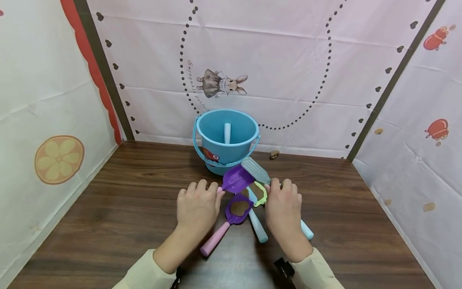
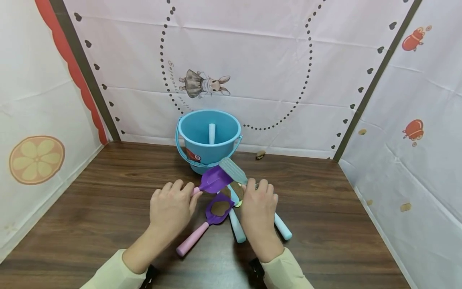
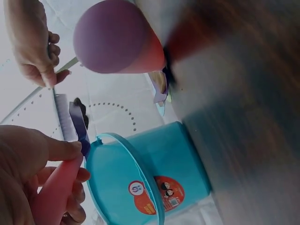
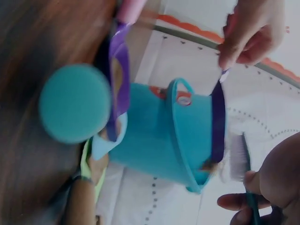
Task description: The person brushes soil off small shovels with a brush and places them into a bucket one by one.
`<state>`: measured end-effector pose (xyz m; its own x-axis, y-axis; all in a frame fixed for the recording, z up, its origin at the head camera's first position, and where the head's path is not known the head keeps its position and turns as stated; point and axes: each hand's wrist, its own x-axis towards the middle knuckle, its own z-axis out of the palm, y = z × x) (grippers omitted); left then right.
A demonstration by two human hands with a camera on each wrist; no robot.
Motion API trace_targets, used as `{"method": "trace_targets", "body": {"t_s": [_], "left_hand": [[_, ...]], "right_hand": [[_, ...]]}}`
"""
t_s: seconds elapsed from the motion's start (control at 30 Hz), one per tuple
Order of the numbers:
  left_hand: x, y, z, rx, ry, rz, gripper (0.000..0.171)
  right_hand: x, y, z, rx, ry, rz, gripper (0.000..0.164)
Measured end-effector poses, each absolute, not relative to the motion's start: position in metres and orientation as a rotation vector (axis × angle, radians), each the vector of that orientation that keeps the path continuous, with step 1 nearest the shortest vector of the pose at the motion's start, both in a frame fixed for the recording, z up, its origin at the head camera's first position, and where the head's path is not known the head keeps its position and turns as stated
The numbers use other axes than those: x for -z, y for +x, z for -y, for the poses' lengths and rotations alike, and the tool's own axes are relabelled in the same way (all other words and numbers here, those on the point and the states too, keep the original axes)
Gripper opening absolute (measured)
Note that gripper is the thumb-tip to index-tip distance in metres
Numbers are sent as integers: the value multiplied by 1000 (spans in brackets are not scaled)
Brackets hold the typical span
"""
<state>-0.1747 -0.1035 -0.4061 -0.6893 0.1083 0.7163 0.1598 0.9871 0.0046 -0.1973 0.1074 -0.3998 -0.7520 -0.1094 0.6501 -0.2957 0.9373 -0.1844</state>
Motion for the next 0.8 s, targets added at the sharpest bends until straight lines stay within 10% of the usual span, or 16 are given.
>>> {"method": "trace_targets", "body": {"t_s": [0.8], "left_hand": [[404,-172,101,80,-180,2336,28]], "right_hand": [[398,-197,-110,-405,299,2473,32]]}}
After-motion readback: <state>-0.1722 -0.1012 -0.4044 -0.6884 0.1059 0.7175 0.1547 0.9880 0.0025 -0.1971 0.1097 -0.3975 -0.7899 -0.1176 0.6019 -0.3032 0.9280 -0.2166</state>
